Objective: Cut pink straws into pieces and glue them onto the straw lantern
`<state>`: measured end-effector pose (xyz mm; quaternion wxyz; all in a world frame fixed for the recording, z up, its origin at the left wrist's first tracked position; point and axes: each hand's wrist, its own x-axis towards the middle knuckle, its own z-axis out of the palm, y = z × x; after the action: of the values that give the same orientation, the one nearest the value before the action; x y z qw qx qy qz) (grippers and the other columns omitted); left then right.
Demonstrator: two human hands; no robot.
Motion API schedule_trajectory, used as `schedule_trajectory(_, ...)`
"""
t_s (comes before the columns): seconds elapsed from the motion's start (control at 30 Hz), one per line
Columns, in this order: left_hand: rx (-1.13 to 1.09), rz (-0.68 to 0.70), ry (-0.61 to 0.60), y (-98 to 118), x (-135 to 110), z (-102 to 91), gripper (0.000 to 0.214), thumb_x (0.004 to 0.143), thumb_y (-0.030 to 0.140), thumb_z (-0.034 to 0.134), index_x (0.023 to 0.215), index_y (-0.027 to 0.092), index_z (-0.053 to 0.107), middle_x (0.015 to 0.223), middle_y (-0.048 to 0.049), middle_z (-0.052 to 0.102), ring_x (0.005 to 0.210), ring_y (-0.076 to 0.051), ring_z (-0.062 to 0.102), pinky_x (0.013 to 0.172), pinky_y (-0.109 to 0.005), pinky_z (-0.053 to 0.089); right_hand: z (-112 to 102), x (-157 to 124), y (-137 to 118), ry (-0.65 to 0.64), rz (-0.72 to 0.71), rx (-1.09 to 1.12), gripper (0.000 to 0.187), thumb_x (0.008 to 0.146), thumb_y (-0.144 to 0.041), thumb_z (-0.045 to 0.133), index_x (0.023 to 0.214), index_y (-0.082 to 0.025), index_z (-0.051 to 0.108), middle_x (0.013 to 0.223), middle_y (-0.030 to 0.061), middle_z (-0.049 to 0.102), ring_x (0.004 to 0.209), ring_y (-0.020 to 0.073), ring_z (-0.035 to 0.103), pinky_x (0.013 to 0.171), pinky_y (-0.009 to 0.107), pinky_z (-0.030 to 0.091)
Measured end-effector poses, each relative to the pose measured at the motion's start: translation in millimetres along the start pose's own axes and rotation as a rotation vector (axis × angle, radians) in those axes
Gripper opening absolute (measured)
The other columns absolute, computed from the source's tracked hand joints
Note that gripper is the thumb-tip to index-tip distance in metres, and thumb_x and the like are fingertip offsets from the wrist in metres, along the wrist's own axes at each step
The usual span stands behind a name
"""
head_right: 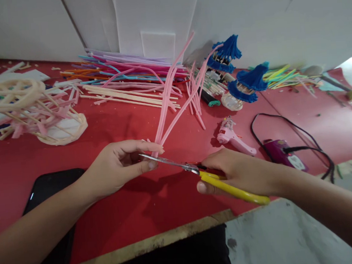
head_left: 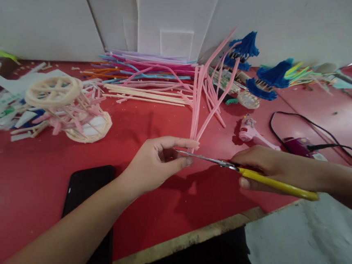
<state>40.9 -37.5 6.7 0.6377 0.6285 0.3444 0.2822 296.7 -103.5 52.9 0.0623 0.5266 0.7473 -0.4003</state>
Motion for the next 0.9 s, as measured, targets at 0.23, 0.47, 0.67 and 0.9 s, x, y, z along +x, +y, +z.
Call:
schedule_trajectory(0.23,-0.019,0.012,0.002,0,0,-0.5,0.026,0.071,0.024,0.076,0.098,0.021,0.076,0.09,-0.0041,0.077,0.075,-0.014,0.067,0.067,-0.023,0.053,4,5,-11,0.12,0.092,-0.104,0.052,0.081,-0.068,0.051,0.063,-0.019,0.05,0.063,0.001,0.056,0.055,0.0126,0.048,0.052,0.025,0.036)
schedule_trajectory(0.47,-0.031,0.012,0.0,1,0,0.4,0.025,0.071,0.021,0.075,0.096,0.02,0.076,0.088,-0.0043,0.077,0.074,-0.013,0.066,0.066,-0.022,0.052,6,5,-10,0.14,0.118,-0.166,0.055,0.082,-0.07,0.049,0.061,-0.019,0.05,0.061,0.0022,0.058,0.052,0.0122,0.05,0.05,0.024,0.036)
schedule_trajectory(0.67,0.028,0.021,0.035,0,-1,-0.6,0.034,0.072,0.026,0.076,0.105,0.022,0.075,0.08,-0.0035,0.075,0.063,-0.012,0.062,0.058,-0.022,0.05,7,9,-7,0.171,0.016,-0.217,0.064,0.086,-0.073,0.033,0.058,-0.019,0.051,0.056,0.004,0.056,0.05,0.0132,0.049,0.051,0.026,0.033)
schedule_trajectory(0.9,-0.016,0.049,0.303,-1,4,-7.2,0.038,0.071,0.027,0.078,0.108,0.02,0.072,0.092,-0.005,0.076,0.072,-0.015,0.067,0.066,-0.026,0.056,14,14,12,0.476,-0.006,-0.322,0.06,0.081,-0.074,0.041,0.053,-0.022,0.038,0.05,-0.001,0.043,0.046,0.011,0.037,0.049,0.026,0.026)
